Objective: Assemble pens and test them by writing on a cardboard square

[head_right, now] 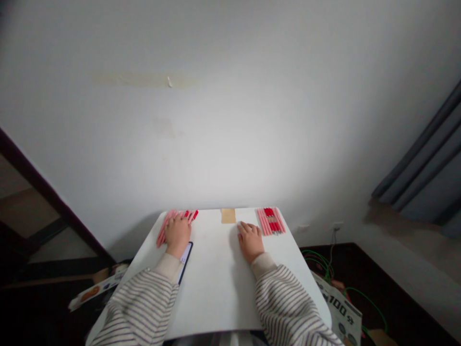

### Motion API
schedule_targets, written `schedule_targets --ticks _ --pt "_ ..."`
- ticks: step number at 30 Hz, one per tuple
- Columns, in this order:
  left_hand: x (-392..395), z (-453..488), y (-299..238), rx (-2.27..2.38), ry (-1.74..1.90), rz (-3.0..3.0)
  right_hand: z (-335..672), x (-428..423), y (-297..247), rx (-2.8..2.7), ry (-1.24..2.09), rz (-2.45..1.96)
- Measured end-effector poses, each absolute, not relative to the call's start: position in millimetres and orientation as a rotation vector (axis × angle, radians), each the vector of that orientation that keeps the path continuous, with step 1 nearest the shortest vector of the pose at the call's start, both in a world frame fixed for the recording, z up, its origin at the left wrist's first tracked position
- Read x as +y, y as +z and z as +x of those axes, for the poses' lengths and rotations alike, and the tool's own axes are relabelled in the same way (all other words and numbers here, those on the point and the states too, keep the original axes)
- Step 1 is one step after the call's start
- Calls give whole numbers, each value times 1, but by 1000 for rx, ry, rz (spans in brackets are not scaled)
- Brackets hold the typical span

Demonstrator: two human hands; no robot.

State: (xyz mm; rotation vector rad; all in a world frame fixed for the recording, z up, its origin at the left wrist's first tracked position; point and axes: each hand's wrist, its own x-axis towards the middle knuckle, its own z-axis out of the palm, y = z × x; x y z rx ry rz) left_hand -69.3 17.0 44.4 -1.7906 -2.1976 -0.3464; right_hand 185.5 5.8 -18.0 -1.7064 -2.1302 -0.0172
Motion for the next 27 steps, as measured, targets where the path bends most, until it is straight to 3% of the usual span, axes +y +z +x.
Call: schedule_targets --ticks 27 --pt "8 -28 57 -2037 -547 -2049 184 5 -14 -2119 24 -1702"
